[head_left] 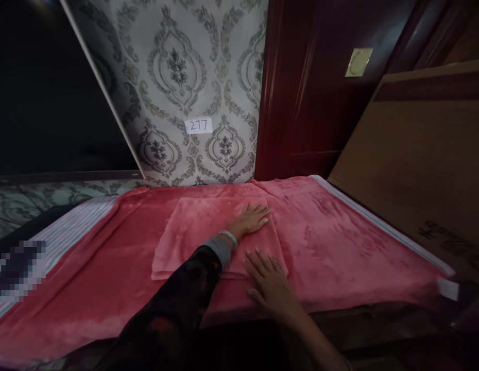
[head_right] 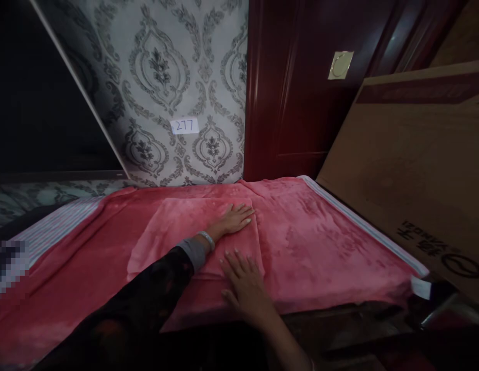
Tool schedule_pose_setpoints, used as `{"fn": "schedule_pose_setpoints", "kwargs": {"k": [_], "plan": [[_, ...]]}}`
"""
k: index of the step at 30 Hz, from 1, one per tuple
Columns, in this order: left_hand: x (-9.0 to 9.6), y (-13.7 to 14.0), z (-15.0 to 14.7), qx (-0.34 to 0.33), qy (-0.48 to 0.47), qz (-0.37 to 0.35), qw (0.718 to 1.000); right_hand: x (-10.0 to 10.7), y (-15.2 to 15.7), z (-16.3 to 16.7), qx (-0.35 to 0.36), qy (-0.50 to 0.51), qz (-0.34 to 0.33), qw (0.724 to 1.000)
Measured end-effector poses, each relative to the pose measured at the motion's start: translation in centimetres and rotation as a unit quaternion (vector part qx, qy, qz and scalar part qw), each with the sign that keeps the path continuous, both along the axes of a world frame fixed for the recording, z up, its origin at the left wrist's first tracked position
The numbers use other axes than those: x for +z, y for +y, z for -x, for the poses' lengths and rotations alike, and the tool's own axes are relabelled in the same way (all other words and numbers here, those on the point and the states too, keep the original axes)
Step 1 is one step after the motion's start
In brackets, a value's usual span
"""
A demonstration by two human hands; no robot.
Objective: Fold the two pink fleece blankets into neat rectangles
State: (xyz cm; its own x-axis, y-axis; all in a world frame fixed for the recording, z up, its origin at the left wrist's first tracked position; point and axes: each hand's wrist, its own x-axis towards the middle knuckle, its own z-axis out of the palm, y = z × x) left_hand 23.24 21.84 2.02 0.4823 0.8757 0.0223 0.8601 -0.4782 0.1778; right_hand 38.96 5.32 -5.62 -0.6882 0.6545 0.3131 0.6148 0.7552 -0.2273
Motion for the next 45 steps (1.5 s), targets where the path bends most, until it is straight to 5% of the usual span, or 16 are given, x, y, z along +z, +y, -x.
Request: {"fn": "schedule_pose_setpoints", "kwargs": {"k": [4,8,12,16,23,31,40,45], "plan": [[1.4,-1.3,1.0,0.018,-0.012,-0.001,1.0,0.2,-0.8,-0.8,0.004,0.021,0.037,0.999],[1.6,-5.2,4.2,0.021,0.005,-0.021,1.0,2.7,0.8,-2.0,0.028,0.127,0.1,0.987],[1.5,-10.9,6.9,0.015,0.003,-0.059,0.998,6.7,6.2,-0.1,0.032,0.219,0.084,0.971],[1.4,-14.0,7.1,0.005,0.004,-0.075,0.997,8.9,12.3,5.4,0.057,0.15,0.046,0.986],[-1.6,-15.0,6.1,0.018,0.003,-0.066,0.998,5.7,14.1,9.6,-0.014,-0.065,0.062,0.996],[-3.5,-17.1,5.8,0.039,-0.039,-0.091,0.994,4.2,14.5,9.2,-0.02,-0.071,0.04,0.997],[-5.7,-22.5,5.2,0.078,-0.048,-0.103,0.99,3.9,14.2,9.2,-0.016,-0.067,0.027,0.997],[-4.3,-24.0,5.6,0.077,-0.081,-0.095,0.989,4.3,14.9,9.1,-0.014,-0.064,0.081,0.995]]}}
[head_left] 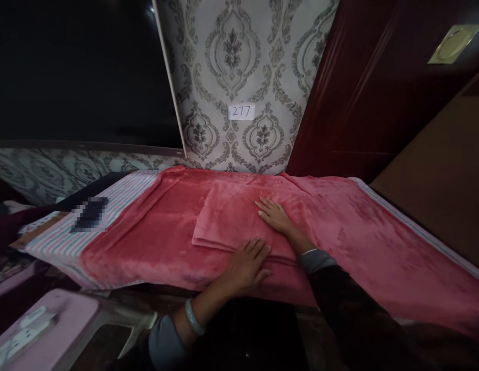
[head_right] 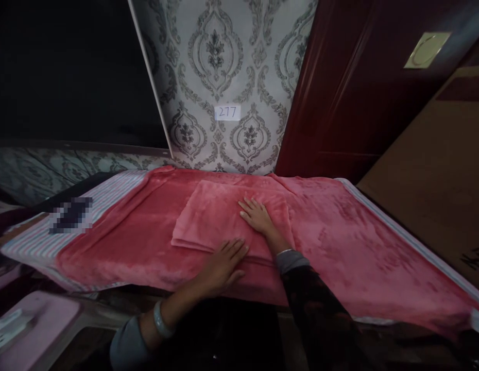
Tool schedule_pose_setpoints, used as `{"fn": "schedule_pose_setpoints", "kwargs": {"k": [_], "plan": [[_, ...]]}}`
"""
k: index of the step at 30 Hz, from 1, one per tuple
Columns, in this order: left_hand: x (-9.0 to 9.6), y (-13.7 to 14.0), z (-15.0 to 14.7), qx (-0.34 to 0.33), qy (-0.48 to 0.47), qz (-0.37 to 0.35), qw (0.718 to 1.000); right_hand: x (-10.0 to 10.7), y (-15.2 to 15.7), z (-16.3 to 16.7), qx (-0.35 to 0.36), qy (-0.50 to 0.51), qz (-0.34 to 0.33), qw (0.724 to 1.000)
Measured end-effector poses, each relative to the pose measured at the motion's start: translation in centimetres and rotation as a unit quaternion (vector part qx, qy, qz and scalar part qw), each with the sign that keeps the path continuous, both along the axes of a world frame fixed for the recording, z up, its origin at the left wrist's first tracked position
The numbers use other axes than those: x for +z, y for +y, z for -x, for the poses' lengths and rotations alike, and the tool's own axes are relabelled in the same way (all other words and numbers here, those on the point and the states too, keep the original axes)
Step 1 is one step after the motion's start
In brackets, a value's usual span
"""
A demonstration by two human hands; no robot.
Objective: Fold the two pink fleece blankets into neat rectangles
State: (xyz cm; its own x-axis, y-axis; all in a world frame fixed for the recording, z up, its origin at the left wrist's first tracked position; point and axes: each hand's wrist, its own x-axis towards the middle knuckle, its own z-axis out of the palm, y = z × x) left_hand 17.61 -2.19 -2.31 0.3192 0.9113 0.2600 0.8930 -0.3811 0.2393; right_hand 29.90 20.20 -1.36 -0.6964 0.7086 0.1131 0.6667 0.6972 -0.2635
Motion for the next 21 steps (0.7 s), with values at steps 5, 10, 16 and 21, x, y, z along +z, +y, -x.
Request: {"fn": "schedule_pose_setpoints", "kwargs": {"k": [5,10,16,21], "plan": [[4.7,3.2,2.2,0.064,-0.009,-0.03,0.997,2.4,1.0,2.1,0.027,0.064,0.021,0.997],[6.0,7.0,4.6,0.163,0.048,-0.025,0.985,4.3,0.2,6.6,0.056,0.056,0.0,0.997],[1.8,7.0,6.0,0.202,0.075,0.011,0.977,2.0,-1.2,8.5,0.038,-0.035,-0.015,0.999],[0.5,6.5,6.2,0.189,0.067,-0.017,0.979,1.4,-1.3,8.2,0.041,-0.041,-0.024,0.998]]}}
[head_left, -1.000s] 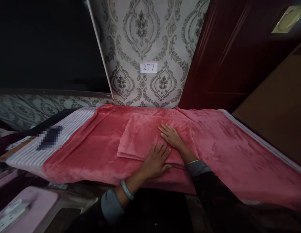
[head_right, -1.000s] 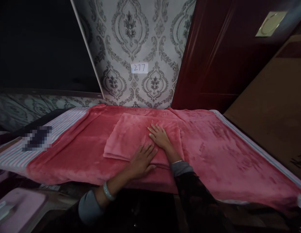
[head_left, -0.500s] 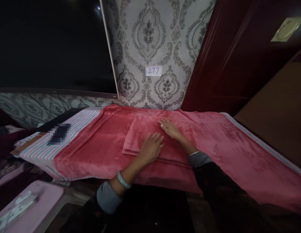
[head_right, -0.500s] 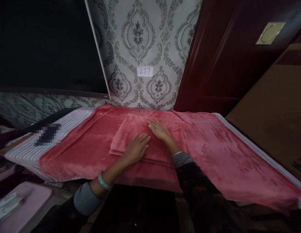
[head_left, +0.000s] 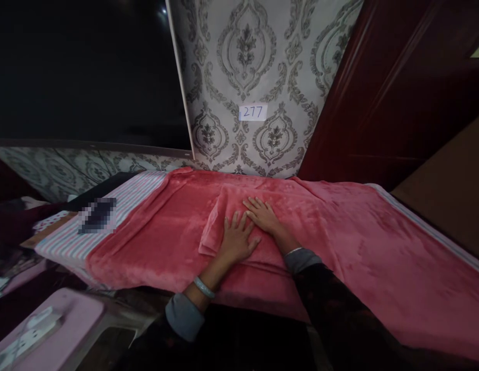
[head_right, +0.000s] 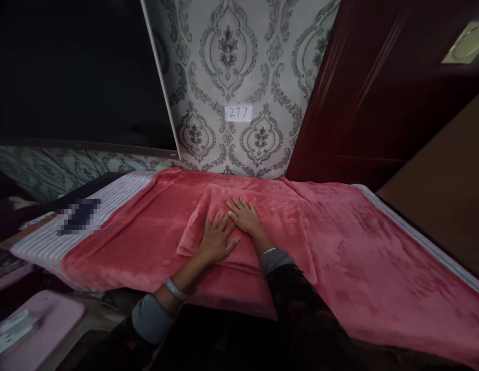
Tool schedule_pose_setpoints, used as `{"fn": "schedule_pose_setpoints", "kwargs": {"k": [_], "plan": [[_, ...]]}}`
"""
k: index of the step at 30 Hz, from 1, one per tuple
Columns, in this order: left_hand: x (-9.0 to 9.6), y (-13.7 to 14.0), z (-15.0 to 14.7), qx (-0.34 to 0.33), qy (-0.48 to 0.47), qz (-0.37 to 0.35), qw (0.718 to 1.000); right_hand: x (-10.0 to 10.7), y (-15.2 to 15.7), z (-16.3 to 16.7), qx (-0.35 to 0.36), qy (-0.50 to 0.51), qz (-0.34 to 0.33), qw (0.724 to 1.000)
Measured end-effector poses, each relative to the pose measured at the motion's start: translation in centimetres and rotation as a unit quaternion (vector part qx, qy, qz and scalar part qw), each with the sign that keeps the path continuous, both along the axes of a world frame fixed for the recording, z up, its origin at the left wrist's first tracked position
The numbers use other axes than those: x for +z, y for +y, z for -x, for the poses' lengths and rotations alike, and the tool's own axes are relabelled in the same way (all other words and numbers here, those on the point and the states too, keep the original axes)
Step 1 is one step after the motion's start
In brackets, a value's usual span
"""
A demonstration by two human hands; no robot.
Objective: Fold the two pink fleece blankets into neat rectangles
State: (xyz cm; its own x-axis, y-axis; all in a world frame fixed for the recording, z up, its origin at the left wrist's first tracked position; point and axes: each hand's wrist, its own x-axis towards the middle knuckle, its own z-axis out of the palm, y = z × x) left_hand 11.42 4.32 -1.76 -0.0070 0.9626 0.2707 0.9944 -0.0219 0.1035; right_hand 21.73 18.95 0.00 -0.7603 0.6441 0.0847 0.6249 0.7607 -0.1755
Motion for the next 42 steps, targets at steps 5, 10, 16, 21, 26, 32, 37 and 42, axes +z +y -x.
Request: {"fn": "schedule_pose_setpoints", "kwargs": {"k": [5,10,16,21,26,32,37,42], "plan": [[-0.8,-1.6,-0.5,0.011,-0.002,-0.027,1.0,-0.1,0.1,0.1,0.003,0.006,-0.016,1.0],[-1.5,-5.5,-1.7,0.011,-0.016,-0.034,0.999,-0.6,0.3,0.1,0.0,0.0,-0.023,1.0],[1.8,-7.1,-1.2,-0.007,-0.053,-0.043,0.998,0.9,0.5,1.2,-0.012,0.02,0.014,1.0],[4.9,-3.9,1.7,0.045,-0.011,-0.063,0.997,3.0,0.2,5.6,0.079,0.095,-0.003,0.992],[1.6,-3.3,3.4,0.121,-0.007,-0.015,0.993,1.9,-1.2,8.8,0.084,0.027,0.005,0.996],[-0.9,-5.0,3.8,0.133,-0.018,-0.005,0.991,0.2,-1.9,8.7,0.082,0.015,0.015,0.996],[-0.3,-4.8,3.8,0.139,-0.023,-0.011,0.99,1.4,-2.1,8.9,0.074,0.015,0.034,0.997],[0.0,-4.8,4.2,0.134,-0.024,-0.018,0.991,2.2,-2.2,6.7,0.089,0.071,0.053,0.992]]}}
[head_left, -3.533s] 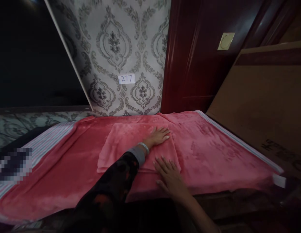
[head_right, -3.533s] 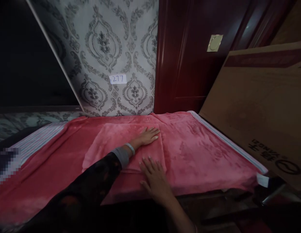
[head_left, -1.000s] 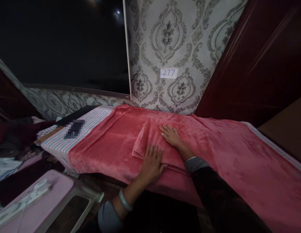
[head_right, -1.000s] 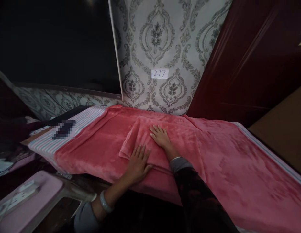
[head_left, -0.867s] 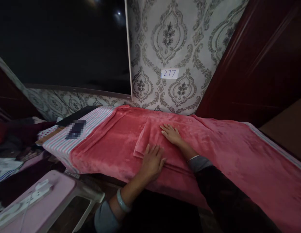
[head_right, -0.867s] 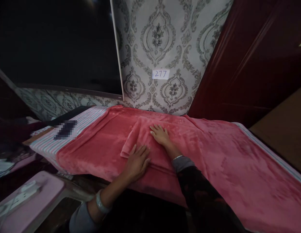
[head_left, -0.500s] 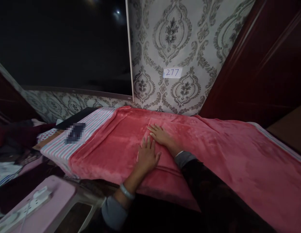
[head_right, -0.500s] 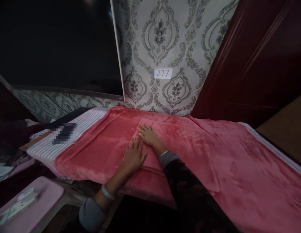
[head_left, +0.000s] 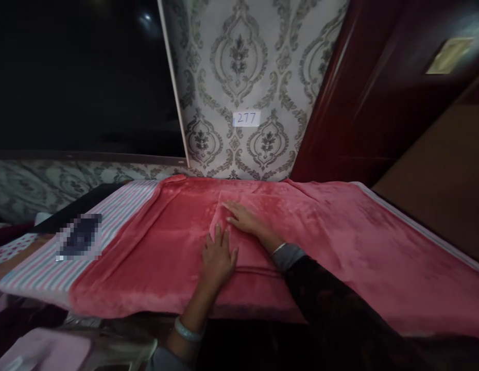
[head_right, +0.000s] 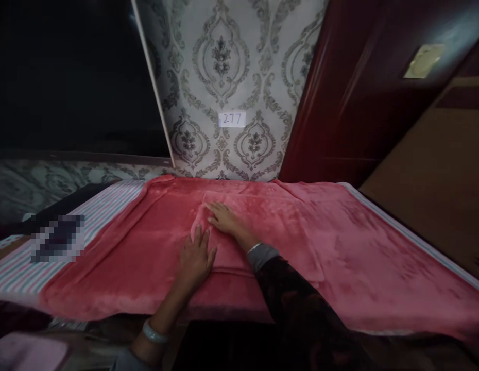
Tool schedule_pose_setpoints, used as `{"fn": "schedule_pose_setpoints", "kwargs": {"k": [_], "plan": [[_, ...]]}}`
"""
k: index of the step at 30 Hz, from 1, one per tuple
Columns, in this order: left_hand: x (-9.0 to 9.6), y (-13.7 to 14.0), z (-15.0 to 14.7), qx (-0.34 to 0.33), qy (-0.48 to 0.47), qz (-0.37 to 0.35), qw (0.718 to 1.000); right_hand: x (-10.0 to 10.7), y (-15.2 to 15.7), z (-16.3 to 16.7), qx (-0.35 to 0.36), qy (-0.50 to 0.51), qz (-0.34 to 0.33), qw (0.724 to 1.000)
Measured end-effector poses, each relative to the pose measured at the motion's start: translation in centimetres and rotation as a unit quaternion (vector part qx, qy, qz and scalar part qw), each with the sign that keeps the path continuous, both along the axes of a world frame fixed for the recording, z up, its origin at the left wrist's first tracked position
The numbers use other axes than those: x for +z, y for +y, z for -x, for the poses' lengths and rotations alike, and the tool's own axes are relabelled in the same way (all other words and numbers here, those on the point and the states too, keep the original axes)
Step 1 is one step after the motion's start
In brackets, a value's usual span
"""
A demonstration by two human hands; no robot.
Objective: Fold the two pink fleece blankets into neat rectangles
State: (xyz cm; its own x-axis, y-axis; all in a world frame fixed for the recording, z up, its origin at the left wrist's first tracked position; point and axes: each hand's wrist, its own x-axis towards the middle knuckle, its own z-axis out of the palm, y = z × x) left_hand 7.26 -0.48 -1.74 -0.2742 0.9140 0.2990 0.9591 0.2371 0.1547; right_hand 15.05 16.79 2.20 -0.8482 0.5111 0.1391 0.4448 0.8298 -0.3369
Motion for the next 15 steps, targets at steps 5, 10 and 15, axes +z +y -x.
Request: {"fn": "schedule_pose_setpoints", "kwargs": {"k": [5,10,15], "plan": [[0.3,0.0,0.4,0.0,-0.01,-0.011,1.0,-2.4,0.5,-11.9,-0.127,0.174,-0.057,0.975],[0.3,0.4,0.8,-0.007,-0.009,-0.021,1.0,-7.0,-2.0,-25.0,-0.39,0.329,0.011,0.86],[0.5,0.6,1.0,-0.017,-0.016,-0.036,0.999,-9.0,-5.0,-27.6,-0.431,0.352,0.156,0.816]]}}
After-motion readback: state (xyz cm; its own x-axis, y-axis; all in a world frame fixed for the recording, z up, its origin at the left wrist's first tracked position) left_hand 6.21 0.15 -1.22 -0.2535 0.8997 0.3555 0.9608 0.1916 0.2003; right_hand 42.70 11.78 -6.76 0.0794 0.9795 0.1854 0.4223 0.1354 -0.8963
